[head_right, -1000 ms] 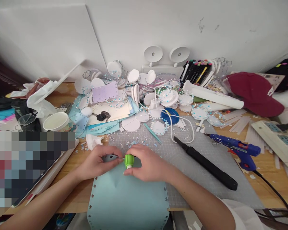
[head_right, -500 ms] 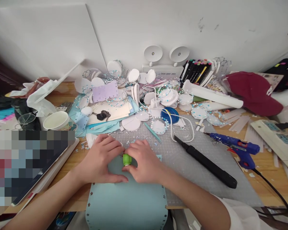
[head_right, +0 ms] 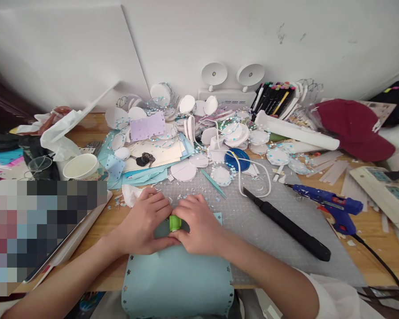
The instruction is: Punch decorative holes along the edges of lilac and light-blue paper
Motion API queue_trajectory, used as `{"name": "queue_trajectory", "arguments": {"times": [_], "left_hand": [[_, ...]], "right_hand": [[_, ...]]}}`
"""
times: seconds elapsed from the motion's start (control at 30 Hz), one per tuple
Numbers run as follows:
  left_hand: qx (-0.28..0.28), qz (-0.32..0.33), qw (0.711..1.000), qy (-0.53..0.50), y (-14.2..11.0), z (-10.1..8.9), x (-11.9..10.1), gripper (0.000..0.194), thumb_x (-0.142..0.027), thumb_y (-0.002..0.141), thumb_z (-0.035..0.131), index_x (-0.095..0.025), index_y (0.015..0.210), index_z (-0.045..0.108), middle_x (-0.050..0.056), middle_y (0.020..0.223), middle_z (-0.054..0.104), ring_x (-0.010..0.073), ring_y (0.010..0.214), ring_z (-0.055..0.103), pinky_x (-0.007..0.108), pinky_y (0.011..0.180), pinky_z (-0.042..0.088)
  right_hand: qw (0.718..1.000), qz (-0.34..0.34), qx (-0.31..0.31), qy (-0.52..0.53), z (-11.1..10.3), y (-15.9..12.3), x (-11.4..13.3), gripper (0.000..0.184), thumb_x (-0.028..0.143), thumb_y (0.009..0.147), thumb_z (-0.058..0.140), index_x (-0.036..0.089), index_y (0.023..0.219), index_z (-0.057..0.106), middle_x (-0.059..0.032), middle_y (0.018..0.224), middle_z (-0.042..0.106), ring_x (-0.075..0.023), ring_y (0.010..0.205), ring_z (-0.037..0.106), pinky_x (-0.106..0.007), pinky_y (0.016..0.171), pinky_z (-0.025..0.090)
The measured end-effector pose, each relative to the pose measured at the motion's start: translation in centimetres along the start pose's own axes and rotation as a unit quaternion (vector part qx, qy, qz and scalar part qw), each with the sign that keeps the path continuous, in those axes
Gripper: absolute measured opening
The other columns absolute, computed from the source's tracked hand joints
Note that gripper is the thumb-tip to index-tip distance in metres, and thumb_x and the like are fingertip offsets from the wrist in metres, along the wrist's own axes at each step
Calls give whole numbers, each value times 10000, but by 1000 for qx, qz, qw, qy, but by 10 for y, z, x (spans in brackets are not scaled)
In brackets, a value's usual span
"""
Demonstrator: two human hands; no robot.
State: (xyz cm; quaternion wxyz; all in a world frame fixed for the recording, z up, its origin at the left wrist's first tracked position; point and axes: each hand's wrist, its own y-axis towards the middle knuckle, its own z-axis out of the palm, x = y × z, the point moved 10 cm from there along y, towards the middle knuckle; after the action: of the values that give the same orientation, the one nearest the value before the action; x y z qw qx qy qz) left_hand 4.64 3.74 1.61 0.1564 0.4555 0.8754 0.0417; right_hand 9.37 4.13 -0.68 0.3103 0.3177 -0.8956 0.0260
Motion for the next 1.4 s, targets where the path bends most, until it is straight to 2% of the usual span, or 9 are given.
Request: {"name": "queue_trajectory", "arguments": {"times": [0.13,0.27,0.4,0.5,0.7,0.83,1.1,1.27,1.4], "left_hand": [[-1,-3,1000,-2,0,5,1,404,-540,801,511,-142,762,565,51,716,575,211,709,511,399,735,342],[18,-45,999,0,-2,12,9,482,-629,823,442,-158,777,529,45,688,603,209,646,560,349,639,363],[33,-72,997,16,-6,11,15,619,-784,723,420,-175,783,517,15,582,597,203,524,563,291,498,311],[25,-58,998,18,-8,6,13,632,-795,692,449,-181,804,546,7,553,588,201,517,566,278,478,287],[-2,-31,999,13,-9,0,10,568,-743,723,483,-181,760,555,-2,518,566,182,491,538,284,488,275],[16,-16,999,34,-8,2,10,565,-724,756,460,-171,798,564,8,580,606,181,510,538,309,529,309],[43,-18,998,32,4,1,1,566,-699,782,445,-149,816,573,64,774,617,235,719,573,366,691,362],[55,-1,998,37,8,3,-5,473,-593,816,484,-130,814,579,77,762,609,234,710,566,373,717,376],[49,21,998,44,8,2,-7,453,-580,821,481,-137,801,575,81,747,611,231,691,569,369,697,387]], "right_hand": [[1000,-14,-9,8,0,0,-1,276,208,711,689,184,669,417,15,699,483,-166,739,445,-352,810,320],[1000,-15,-6,7,-3,2,-4,254,230,731,690,183,683,444,15,696,491,-169,747,452,-356,818,334],[999,-17,14,29,-8,2,-5,223,257,723,718,185,766,512,0,762,536,-187,803,482,-359,815,353],[999,-11,25,45,-13,0,-6,242,298,722,732,191,842,550,-20,820,572,-210,851,499,-378,830,358],[999,-6,35,39,-15,-2,-8,219,261,728,729,182,834,555,-10,786,579,-196,815,503,-356,782,349],[999,-12,23,34,-15,0,-7,224,260,734,727,181,793,525,11,758,556,-174,783,498,-348,798,334],[1000,-19,9,-3,-11,0,-3,235,204,722,692,190,709,457,4,732,516,-188,781,465,-348,780,333],[1000,-24,-17,-3,-14,-2,0,228,156,697,663,197,704,439,-6,743,517,-199,785,472,-358,780,339],[999,-38,-38,6,-17,-1,2,238,158,697,658,202,672,426,8,700,496,-185,735,474,-381,822,342]]}}
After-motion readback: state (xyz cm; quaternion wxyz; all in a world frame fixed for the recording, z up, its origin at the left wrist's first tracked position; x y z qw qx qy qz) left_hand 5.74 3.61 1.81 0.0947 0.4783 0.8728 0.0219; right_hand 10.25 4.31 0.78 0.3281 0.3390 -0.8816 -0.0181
